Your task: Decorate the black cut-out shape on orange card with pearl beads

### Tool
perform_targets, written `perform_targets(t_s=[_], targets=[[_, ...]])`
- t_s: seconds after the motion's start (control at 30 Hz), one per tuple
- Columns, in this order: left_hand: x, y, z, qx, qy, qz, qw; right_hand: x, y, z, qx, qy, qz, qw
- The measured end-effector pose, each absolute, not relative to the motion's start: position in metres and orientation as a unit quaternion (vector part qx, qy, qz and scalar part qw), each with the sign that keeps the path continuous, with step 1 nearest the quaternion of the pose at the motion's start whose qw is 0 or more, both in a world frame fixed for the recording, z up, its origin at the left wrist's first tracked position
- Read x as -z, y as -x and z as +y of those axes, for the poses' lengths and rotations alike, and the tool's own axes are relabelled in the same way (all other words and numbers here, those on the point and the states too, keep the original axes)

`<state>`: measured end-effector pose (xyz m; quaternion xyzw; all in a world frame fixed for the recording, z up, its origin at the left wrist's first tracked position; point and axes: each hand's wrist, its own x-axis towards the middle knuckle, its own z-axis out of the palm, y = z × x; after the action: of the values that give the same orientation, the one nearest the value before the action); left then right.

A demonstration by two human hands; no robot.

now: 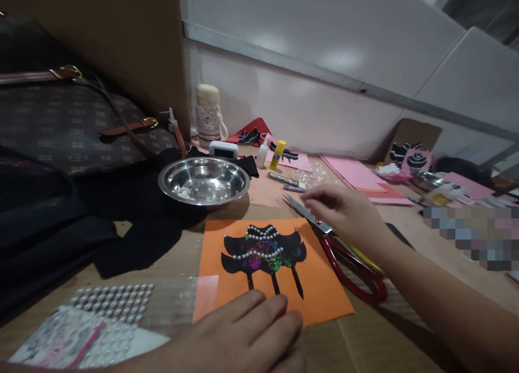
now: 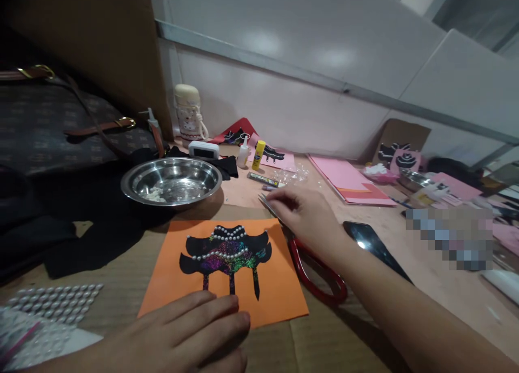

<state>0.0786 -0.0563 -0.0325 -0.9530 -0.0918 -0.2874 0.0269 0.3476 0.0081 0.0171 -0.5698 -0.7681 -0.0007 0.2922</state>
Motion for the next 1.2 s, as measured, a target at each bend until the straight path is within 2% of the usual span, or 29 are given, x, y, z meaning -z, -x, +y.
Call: perform_targets(t_s=[0.17,0.4,0.93,1.2], targets=[[0.027,-0.073,-0.056,0.241,0.963,-0.116,0.028,0.004,-0.33,-0.024,-0.054,0.496,-0.837,0.223],[0.034,-0.074,-0.059,0.234,0.963,-0.131,0.016,0.027,-0.335,-0.024,-0.052,0.451,-0.857,0.244],[0.029,-0.076,-0.059,0.225,0.964,-0.138,-0.006,0.03,-0.329,-0.03,0.038,0.407,-0.885,0.224],[0.028,-0.078,-0.06,0.235,0.96,-0.151,0.017,0.029,-0.329,-0.03,0.03,0.381,-0.891,0.243]])
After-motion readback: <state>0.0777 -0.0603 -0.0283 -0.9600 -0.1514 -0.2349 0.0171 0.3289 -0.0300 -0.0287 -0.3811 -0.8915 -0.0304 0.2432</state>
